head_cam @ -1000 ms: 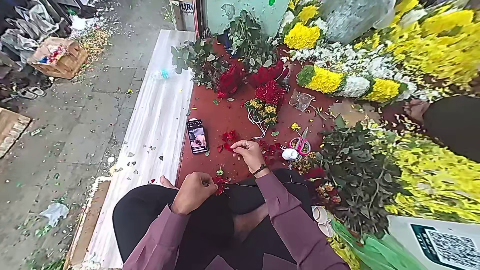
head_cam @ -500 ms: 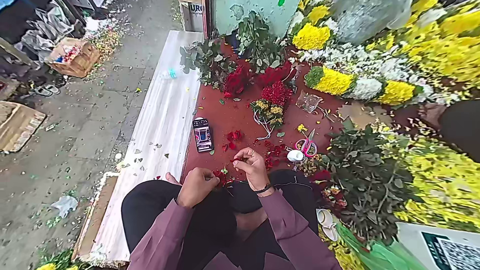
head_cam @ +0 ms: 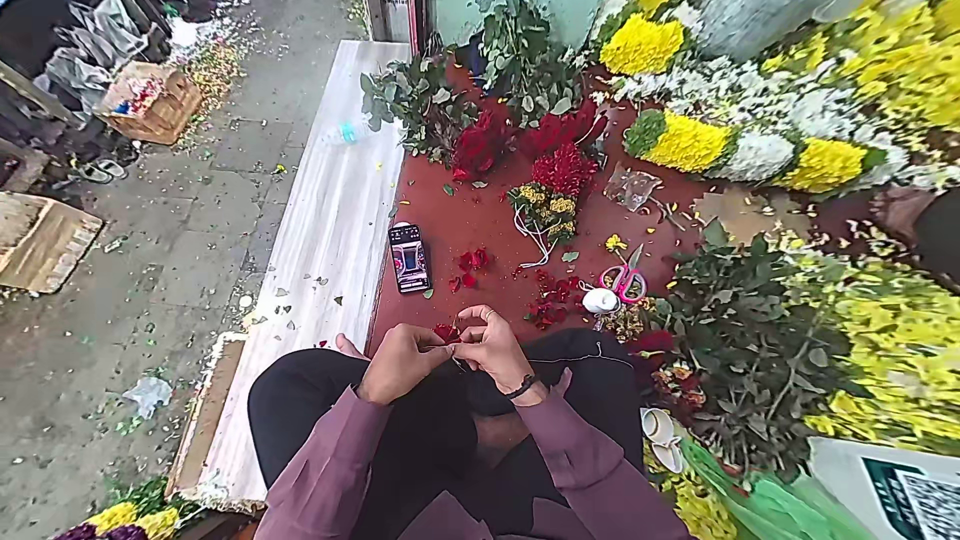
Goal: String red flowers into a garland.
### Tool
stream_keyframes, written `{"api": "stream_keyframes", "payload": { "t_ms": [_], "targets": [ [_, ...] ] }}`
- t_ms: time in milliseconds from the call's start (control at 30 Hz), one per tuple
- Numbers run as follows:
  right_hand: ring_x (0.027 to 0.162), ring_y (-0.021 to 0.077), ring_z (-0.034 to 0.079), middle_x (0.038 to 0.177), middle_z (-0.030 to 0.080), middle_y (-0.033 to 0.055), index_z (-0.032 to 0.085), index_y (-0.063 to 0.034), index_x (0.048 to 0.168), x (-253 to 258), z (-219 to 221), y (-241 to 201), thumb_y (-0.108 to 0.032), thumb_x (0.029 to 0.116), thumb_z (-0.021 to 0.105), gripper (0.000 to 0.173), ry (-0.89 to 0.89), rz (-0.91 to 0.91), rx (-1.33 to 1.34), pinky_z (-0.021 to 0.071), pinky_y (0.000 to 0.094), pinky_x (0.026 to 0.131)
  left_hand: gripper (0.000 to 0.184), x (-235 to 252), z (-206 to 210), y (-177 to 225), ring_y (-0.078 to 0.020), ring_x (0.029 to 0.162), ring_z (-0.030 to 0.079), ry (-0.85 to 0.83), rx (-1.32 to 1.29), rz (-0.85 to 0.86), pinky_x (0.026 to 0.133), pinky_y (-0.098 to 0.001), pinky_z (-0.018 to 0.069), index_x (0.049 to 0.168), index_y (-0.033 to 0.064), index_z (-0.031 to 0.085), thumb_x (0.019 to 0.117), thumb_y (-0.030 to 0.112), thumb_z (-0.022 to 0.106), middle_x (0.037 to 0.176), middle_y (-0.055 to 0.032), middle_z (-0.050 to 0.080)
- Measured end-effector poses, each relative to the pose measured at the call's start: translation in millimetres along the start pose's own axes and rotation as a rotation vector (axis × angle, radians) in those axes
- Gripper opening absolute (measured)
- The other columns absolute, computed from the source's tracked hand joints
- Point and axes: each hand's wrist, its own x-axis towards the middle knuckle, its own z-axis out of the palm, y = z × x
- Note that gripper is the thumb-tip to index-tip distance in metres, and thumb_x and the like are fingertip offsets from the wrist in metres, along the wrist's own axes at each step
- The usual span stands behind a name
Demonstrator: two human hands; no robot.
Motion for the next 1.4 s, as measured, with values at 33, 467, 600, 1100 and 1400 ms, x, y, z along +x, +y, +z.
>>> {"api": "stream_keyframes", "payload": {
  "t_ms": [33, 467, 600, 1100, 1400],
  "targets": [
    [0.05, 0.0148, 0.058, 0.074, 0.068, 0.0085, 0.053, -0.0019, 0.132, 1, -2, 0, -0.011, 0.0664, 0.092, 0.077, -0.017, 0.014, -0.023, 0.0483, 0.0274, 0.043, 0.021, 0, 0, -1, -0.0044, 0.067, 0.068, -0.009, -0.002, 0.003, 0.068, -0.0304, 0.0594, 0.093, 0.0154, 0.08, 0.0935, 0.035, 0.074, 0.077, 0.0056, 0.074],
    [0.084, 0.0114, 0.069, 0.109, 0.073, 0.0048, 0.06, -0.0071, 0.137, 20, -48, 13, -0.028, 0.0851, 0.081, 0.06, -0.472, -0.149, -0.36, 0.059, 0.0305, 0.076, 0.016, 0, -10, -4, -0.0083, 0.061, 0.066, 0.03, -0.067, -0.131, 0.062, -0.0323, 0.0569, 0.083, 0.012, 0.076, 0.0885, 0.027, 0.077, 0.071, 0.002, 0.071],
    [0.084, 0.0052, 0.069, 0.091, 0.075, -0.0001, 0.079, -0.008, 0.095, 19, -60, 1, -0.025, 0.0922, 0.076, 0.018, -0.441, -0.258, -0.365, 0.0581, 0.0268, 0.08, 0.017, -1, -13, -6, -0.0095, 0.057, 0.064, 0.103, -0.053, -0.16, 0.058, -0.0348, 0.0548, 0.079, 0.0121, 0.075, 0.0868, 0.027, 0.077, 0.067, 0.0014, 0.069],
    [0.078, 0.0058, 0.069, 0.092, 0.075, -0.0006, 0.074, -0.0061, 0.102, -1, -31, 11, -0.009, 0.091, 0.073, 0.012, -0.506, -0.31, 0.201, 0.0591, 0.0251, 0.072, 0.015, -8, 5, 36, -0.0108, 0.072, 0.067, 0.12, -0.293, 0.436, 0.065, -0.0292, 0.0591, 0.095, 0.0062, 0.074, 0.097, 0.021, 0.071, 0.086, -0.0024, 0.072],
    [0.087, 0.011, 0.072, 0.092, 0.077, 0.0076, 0.078, 0.002, 0.096, 4, -49, -9, -0.006, 0.0923, 0.072, 0.01, -0.5, -0.526, 0.002, 0.0604, 0.0308, 0.084, 0.016, -11, -8, 4, -0.0049, 0.067, 0.067, 0.084, -0.026, 0.024, 0.066, -0.0297, 0.0579, 0.093, 0.0145, 0.077, 0.093, 0.03, 0.072, 0.078, 0.0044, 0.073]
  ]
}}
